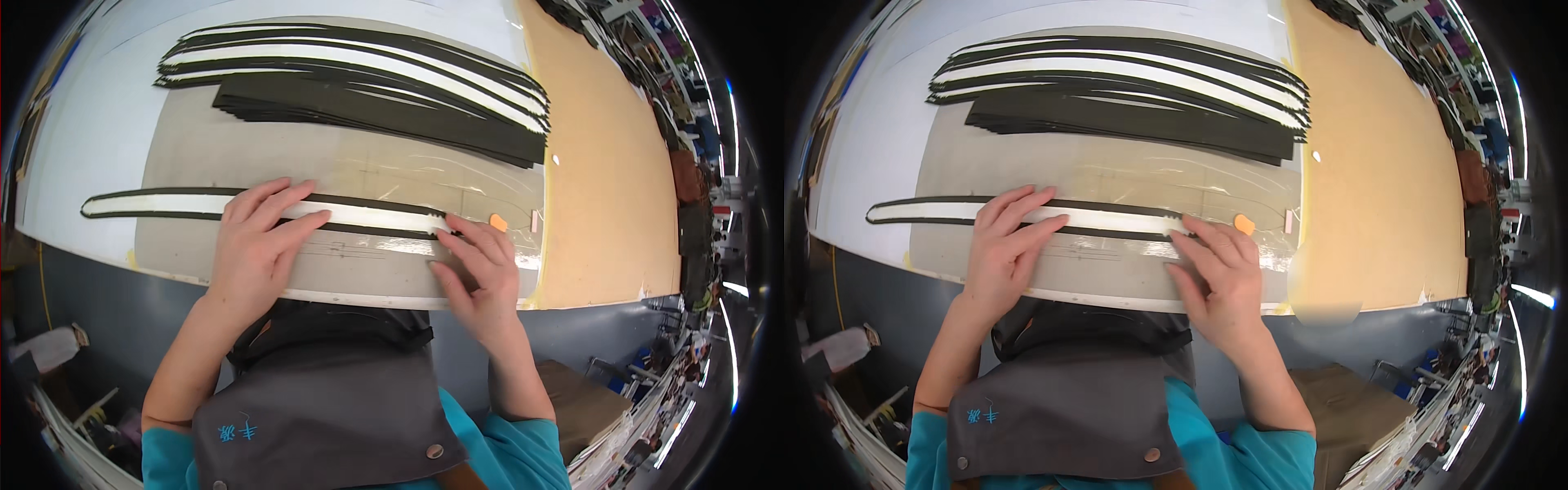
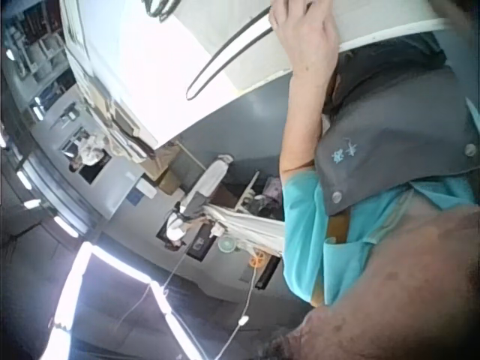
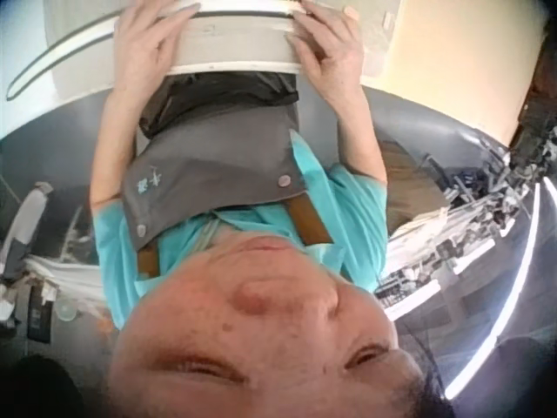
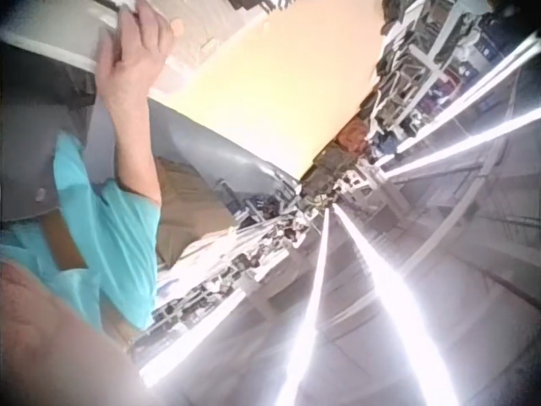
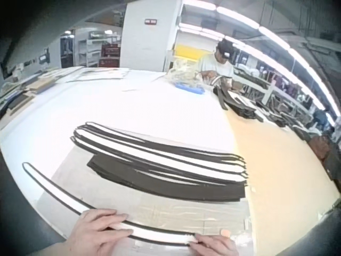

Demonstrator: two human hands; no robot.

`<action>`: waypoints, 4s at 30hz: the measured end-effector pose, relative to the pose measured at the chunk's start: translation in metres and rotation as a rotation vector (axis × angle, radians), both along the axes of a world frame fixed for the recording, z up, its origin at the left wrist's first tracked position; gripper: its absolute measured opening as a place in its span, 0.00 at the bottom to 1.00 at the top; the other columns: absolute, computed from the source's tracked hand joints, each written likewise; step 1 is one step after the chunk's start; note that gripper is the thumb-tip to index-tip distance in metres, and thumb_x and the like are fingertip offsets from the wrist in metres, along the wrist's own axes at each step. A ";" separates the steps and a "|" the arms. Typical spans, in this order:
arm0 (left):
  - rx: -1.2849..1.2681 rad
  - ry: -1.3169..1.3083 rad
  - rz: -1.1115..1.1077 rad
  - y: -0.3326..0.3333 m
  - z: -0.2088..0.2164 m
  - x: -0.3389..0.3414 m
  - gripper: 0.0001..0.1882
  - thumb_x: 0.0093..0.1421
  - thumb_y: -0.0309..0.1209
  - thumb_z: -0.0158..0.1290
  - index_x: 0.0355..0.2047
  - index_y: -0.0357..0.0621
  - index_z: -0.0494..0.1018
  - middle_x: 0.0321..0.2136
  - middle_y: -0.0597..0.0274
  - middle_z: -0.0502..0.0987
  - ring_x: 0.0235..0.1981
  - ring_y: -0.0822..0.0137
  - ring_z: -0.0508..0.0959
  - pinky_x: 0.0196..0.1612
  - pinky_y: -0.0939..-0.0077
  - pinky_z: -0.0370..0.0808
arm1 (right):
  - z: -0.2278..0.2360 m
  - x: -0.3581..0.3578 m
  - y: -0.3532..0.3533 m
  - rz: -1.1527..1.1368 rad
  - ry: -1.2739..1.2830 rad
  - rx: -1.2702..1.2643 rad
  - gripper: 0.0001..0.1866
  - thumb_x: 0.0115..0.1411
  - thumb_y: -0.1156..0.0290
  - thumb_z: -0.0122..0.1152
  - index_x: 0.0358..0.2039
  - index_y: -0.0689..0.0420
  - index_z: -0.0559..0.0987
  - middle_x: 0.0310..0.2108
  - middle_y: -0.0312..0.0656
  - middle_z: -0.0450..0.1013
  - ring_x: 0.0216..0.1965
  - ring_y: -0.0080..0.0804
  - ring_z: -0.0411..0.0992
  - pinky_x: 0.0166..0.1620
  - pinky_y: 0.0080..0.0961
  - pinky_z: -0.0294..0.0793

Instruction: The person assembles long, flexible seal strips by hand on a white workbench. They repeatedly pick up a dark strip and a white strip, align them, and press them together to form a combined unit, then place the finished assembly into a growing stack.

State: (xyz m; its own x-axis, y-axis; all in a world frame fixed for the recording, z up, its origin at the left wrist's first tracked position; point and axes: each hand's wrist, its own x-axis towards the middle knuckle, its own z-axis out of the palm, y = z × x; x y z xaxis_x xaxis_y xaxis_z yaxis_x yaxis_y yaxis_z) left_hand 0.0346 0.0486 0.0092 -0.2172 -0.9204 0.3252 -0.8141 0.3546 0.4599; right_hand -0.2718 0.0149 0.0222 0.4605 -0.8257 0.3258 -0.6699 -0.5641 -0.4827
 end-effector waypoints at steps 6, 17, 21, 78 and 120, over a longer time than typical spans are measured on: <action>0.017 -0.059 -0.067 -0.020 0.005 -0.030 0.16 0.61 0.20 0.58 0.49 0.47 0.83 0.57 0.62 0.79 0.59 0.50 0.73 0.61 0.59 0.69 | 0.006 -0.026 0.002 -0.101 0.199 0.083 0.31 0.56 0.63 0.73 0.60 0.58 0.78 0.66 0.45 0.70 0.69 0.50 0.63 0.71 0.52 0.53; 0.048 -0.030 -0.075 -0.034 0.001 -0.038 0.17 0.61 0.19 0.56 0.49 0.46 0.83 0.58 0.61 0.79 0.60 0.50 0.73 0.62 0.60 0.69 | -0.010 -0.057 -0.011 -0.236 0.087 -0.008 0.26 0.55 0.65 0.74 0.55 0.55 0.82 0.61 0.41 0.74 0.67 0.47 0.65 0.68 0.48 0.56; 0.046 -0.040 -0.086 -0.040 0.005 -0.045 0.17 0.61 0.19 0.56 0.49 0.46 0.83 0.58 0.61 0.79 0.60 0.50 0.73 0.62 0.60 0.69 | -0.007 -0.062 0.000 -0.189 0.100 0.014 0.22 0.55 0.66 0.74 0.51 0.52 0.85 0.57 0.35 0.79 0.66 0.43 0.67 0.69 0.48 0.53; -0.113 -0.077 -0.303 -0.074 -0.001 -0.111 0.21 0.48 0.22 0.58 0.45 0.46 0.83 0.51 0.70 0.81 0.44 0.60 0.76 0.46 0.67 0.73 | -0.015 -0.075 -0.001 -0.389 0.092 0.014 0.21 0.61 0.68 0.71 0.55 0.54 0.84 0.58 0.36 0.79 0.67 0.47 0.65 0.72 0.50 0.48; 0.021 0.291 -0.524 -0.102 -0.041 -0.087 0.16 0.55 0.26 0.59 0.45 0.46 0.81 0.46 0.72 0.80 0.49 0.62 0.75 0.52 0.70 0.77 | -0.002 0.028 -0.028 -0.344 0.123 -0.076 0.01 0.58 0.75 0.70 0.30 0.56 0.85 0.28 0.34 0.81 0.34 0.29 0.79 0.66 0.41 0.62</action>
State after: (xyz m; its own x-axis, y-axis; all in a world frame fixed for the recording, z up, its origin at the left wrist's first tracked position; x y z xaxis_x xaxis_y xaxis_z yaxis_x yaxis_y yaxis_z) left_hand -0.0525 -0.0536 -0.0314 -0.5485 -0.7219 0.4219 -0.3732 0.6629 0.6490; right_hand -0.2440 -0.0134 0.0202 0.1994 -0.9145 0.3521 -0.8770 -0.3269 -0.3522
